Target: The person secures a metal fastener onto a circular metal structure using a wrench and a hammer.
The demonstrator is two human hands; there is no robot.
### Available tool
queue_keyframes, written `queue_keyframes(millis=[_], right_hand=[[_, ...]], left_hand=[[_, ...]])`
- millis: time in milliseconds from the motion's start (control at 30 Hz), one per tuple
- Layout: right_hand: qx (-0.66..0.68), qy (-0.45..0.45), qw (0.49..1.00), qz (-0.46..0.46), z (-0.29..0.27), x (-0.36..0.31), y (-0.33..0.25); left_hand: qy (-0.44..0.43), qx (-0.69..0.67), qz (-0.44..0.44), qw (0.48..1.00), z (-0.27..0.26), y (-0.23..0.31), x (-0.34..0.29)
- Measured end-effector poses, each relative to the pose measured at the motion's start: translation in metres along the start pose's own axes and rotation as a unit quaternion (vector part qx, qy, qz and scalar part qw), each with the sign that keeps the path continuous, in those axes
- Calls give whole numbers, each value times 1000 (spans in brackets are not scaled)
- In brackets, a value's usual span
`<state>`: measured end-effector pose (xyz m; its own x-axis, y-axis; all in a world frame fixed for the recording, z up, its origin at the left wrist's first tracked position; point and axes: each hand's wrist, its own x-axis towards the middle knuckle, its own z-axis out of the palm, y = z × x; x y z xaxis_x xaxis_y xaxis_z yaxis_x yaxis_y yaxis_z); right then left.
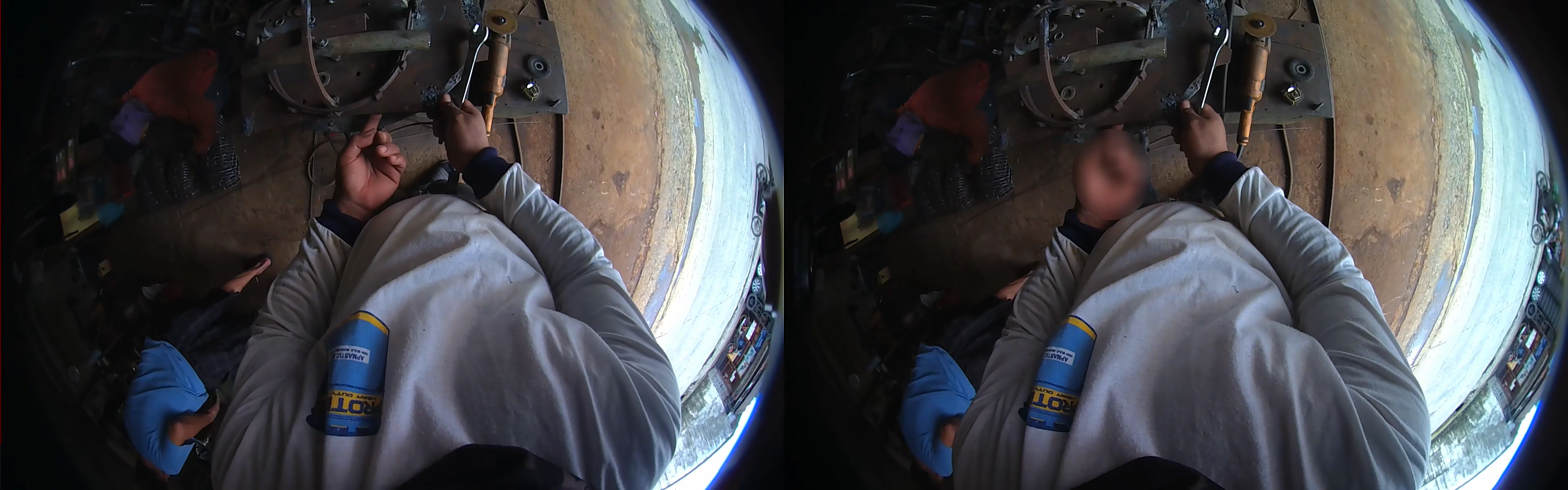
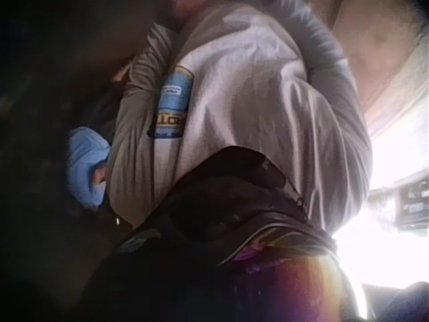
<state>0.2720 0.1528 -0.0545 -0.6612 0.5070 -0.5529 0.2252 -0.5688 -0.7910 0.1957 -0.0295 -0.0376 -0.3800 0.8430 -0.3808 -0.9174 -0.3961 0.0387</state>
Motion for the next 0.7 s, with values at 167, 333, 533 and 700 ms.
queue_keyframes(millis=[167,333,533,700], right_hand=[[-222,26,958,-177,-24,-10,-7],[-489,27,823,-289,-74,-82,-10],[-528,48,822,-207,-77,-123,16],[-517,121,818,-220,-44,-121,22]], left_hand=[[-3,-20,-20,1000,-1,7,2],[-39,-15,-51,998,-9,22,-2],[99,175,-61,978,8,56,-25],[116,182,-37,976,2,105,-31]])
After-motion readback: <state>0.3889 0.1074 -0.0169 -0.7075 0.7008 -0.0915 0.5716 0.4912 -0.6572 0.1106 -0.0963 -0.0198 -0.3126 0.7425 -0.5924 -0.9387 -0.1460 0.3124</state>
